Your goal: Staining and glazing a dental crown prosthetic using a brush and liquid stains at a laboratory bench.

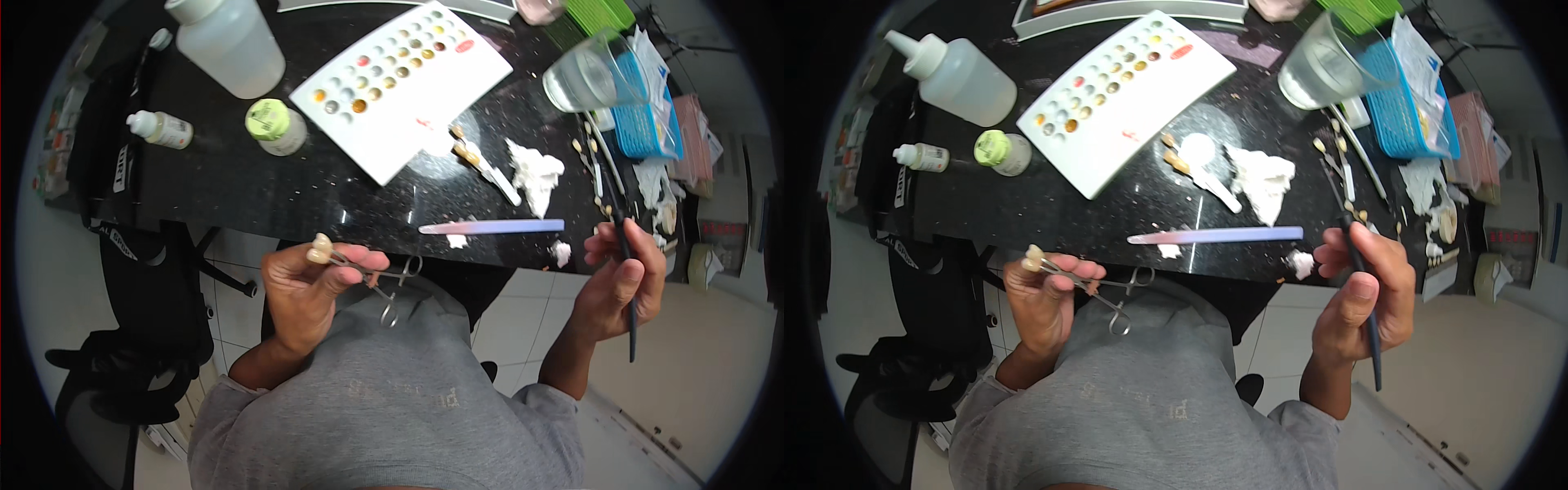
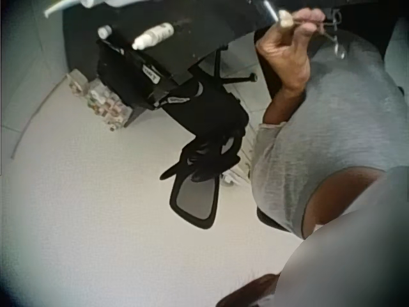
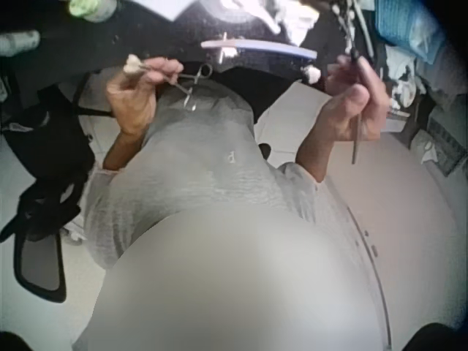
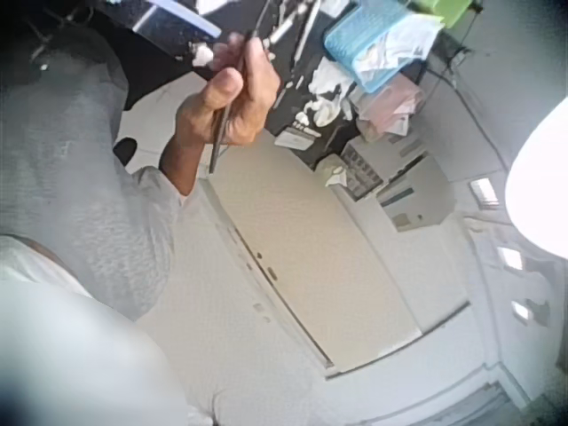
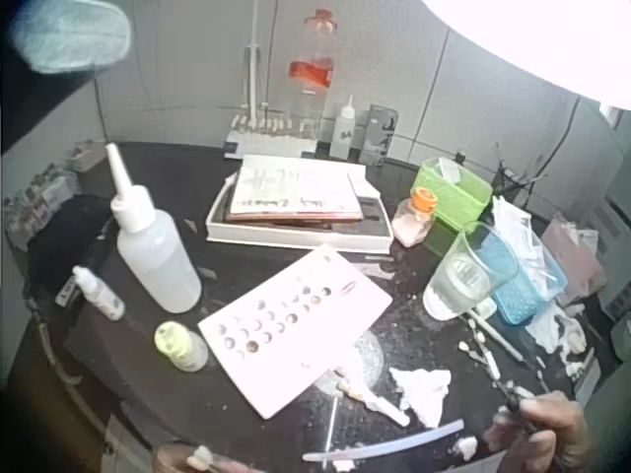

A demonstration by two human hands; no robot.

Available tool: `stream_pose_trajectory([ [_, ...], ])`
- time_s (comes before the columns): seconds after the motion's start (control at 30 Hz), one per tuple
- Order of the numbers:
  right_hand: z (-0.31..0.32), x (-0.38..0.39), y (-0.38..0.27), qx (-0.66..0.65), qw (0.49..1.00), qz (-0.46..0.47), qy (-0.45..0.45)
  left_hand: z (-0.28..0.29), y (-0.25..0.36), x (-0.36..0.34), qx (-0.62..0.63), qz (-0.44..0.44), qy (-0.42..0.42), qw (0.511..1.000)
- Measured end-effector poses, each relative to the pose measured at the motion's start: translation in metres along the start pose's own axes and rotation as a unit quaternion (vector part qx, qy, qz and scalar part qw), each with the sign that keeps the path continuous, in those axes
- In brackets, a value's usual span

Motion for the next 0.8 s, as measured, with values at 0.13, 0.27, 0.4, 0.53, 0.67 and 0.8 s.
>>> stream_pose_trajectory([
  [0.13,-0.023,-0.034,-0.018,-0.111,0.988,-0.048,-0.095,0.004,-0.001,0.003,0.008,0.002,-0.017,1.0],
  [0.27,-0.067,-0.07,-0.03,-0.146,0.967,-0.072,-0.198,0.011,0.001,0.003,-0.027,-0.006,-0.089,0.996],
  [0.4,-0.107,-0.094,-0.032,-0.118,0.949,-0.061,-0.287,0.016,0.001,0.002,0.02,0.047,-0.1,0.994],
  [0.53,-0.132,-0.096,-0.032,-0.124,0.933,-0.069,-0.331,0.018,0.007,-0.001,0.004,0.097,-0.117,0.988],
  [0.67,-0.137,-0.097,-0.033,-0.101,0.926,-0.065,-0.357,0.017,0.011,-0.003,0.028,0.123,-0.114,0.986],
  [0.8,-0.138,-0.096,-0.032,-0.079,0.923,-0.035,-0.376,0.017,0.012,-0.001,0.068,0.152,-0.11,0.98],
])
Point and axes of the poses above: each hand's wrist, its own x-axis away from the middle knuckle, its own z-axis out of the back of the hand, y = z × x, the point moved 1 cm from there along -x, towards the middle knuckle, and after that the axes turned 9 degrees about x, right-handed, at the moved point
